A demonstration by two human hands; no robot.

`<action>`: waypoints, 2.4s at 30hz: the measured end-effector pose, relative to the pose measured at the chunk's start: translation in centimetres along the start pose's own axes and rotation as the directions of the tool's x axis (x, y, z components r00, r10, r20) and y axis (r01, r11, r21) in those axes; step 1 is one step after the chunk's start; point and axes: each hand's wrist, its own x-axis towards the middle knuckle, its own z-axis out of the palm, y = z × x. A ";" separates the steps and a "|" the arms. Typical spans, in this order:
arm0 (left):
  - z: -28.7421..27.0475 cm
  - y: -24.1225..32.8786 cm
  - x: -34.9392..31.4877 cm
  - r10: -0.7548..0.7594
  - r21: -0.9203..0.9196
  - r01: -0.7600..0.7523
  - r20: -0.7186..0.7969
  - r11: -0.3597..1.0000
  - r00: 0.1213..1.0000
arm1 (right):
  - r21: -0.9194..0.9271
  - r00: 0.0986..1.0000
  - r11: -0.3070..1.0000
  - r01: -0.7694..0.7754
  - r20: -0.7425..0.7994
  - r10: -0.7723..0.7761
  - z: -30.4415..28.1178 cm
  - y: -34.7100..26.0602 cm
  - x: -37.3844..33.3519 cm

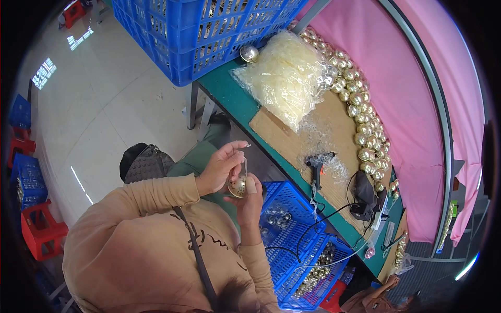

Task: Assembling Christmas baubles by inserting tops and adding decorative stuffing.

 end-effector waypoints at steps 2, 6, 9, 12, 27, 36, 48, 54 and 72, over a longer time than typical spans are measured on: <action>-0.3 -0.2 0.1 -0.018 -0.095 0.014 -0.039 0.995 0.999 | 0.000 0.999 0.999 0.032 -0.022 -0.032 0.3 0.1 -0.2; -0.3 -0.1 -0.1 -0.048 -0.186 0.035 -0.063 0.982 0.997 | -0.008 0.994 0.996 0.093 -0.058 -0.093 0.6 0.8 -0.6; -0.1 0.2 -0.3 -0.075 -0.235 0.057 -0.067 0.970 0.995 | 0.002 0.985 0.987 0.163 -0.065 -0.162 0.6 1.5 -0.5; -0.1 0.2 -0.3 -0.085 -0.235 0.067 -0.069 0.970 0.994 | -0.011 0.977 0.980 0.200 -0.070 -0.200 0.7 1.7 -0.8; -0.7 0.5 -0.6 0.004 -0.150 -0.005 -0.010 0.989 1.000 | 0.004 0.977 0.982 0.189 -0.096 -0.188 1.9 1.7 -0.9; -1.0 0.7 -0.7 0.001 -0.091 0.001 0.021 0.996 1.000 | -0.167 0.952 0.943 0.288 -0.059 -0.301 2.0 2.2 -1.6; -2.4 -0.1 0.3 -0.132 -0.402 0.174 0.131 0.899 0.983 | -0.464 0.827 0.751 0.470 -0.067 -0.558 1.1 1.5 -1.8; -3.7 -1.7 0.9 -0.267 -0.386 0.302 0.142 0.872 0.953 | -0.563 0.780 0.675 0.477 -0.082 -0.620 1.5 -0.4 -1.6; -4.2 -2.4 3.9 -0.016 -0.012 0.029 0.598 1.000 0.802 | -0.323 0.982 0.939 0.115 -0.103 -0.156 2.5 -3.3 1.4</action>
